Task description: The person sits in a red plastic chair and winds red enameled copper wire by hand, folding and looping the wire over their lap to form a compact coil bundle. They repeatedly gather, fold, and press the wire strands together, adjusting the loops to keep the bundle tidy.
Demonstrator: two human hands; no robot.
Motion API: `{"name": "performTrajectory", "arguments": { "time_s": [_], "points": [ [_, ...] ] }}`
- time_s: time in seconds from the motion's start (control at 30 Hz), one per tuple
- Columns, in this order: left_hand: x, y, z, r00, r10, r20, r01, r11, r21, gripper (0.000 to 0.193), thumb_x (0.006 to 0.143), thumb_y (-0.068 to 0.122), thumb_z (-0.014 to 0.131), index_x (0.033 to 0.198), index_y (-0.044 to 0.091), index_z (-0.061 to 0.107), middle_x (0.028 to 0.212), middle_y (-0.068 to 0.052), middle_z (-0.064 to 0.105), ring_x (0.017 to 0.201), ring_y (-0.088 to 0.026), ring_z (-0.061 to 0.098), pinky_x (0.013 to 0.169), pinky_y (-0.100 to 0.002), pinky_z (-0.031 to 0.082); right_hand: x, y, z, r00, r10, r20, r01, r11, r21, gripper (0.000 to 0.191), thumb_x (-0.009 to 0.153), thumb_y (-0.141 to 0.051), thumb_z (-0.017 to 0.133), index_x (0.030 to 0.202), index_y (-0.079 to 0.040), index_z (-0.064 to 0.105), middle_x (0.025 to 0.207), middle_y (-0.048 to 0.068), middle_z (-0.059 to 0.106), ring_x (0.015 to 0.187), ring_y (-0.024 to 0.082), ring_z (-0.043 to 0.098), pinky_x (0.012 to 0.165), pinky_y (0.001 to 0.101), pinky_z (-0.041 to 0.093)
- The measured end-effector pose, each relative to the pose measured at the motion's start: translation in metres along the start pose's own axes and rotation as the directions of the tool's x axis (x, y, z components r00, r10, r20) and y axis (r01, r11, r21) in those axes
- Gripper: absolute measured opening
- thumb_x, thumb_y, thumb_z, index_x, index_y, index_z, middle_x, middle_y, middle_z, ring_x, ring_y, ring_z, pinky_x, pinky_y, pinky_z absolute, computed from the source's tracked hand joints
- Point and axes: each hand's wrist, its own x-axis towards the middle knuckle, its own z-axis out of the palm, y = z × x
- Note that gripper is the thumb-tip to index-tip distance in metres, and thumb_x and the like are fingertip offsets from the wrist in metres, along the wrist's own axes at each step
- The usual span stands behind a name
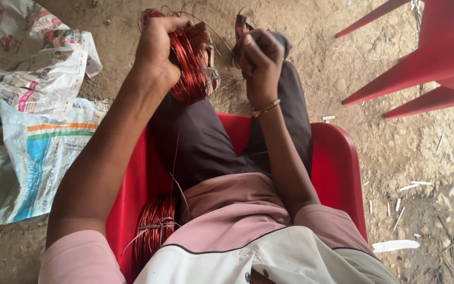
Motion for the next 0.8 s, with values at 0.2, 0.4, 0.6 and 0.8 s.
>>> {"name": "performTrajectory", "arguments": {
  "time_s": [0.2,0.4,0.6,0.8],
  "points": [
    [0.001,0.0,-0.003,0.999,-0.005,-0.035,0.006,1.0,0.008,0.019,0.091,0.013,0.059,0.1,-0.002,0.067,0.091,-0.018,0.077,0.079,-0.027,0.075,0.073,-0.045,0.061,-0.004,0.009,0.012,0.998,0.052,0.03,-0.048,0.989,-0.137,0.016,0.106,-0.012,0.065,0.093,-0.001,0.066,0.072,-0.003,0.054,0.054,0.003,0.037,0.049,0.0225,0.025],
    [0.003,0.001,-0.01,1.0,0.019,-0.008,-0.019,0.999,0.042,0.024,0.089,0.014,0.06,0.098,-0.006,0.071,0.087,-0.018,0.076,0.078,-0.027,0.074,0.074,-0.045,0.062,-0.006,0.006,0.024,0.991,0.061,0.119,-0.016,0.937,-0.349,0.013,0.104,-0.012,0.069,0.099,0.001,0.069,0.084,-0.001,0.065,0.068,0.005,0.057,0.061,0.0226,0.045],
    [0.005,0.002,-0.01,1.0,-0.016,0.005,0.016,1.0,0.026,0.025,0.088,0.018,0.062,0.096,-0.005,0.07,0.08,-0.014,0.073,0.072,-0.026,0.07,0.068,-0.046,0.058,-0.008,-0.002,0.032,0.959,0.199,0.203,-0.126,0.939,-0.321,0.017,0.101,-0.016,0.072,0.104,0.001,0.072,0.085,0.002,0.07,0.073,0.007,0.065,0.068,0.0236,0.053],
    [0.002,0.001,-0.008,0.998,0.045,0.041,-0.047,0.998,0.05,0.015,0.088,0.011,0.06,0.096,0.0,0.065,0.089,-0.012,0.074,0.081,-0.026,0.075,0.074,-0.045,0.063,-0.009,-0.002,0.032,0.954,0.228,0.195,-0.138,0.91,-0.39,0.021,0.095,-0.015,0.081,0.104,0.002,0.073,0.088,0.002,0.071,0.078,0.006,0.065,0.071,0.024,0.054]
  ]
}}
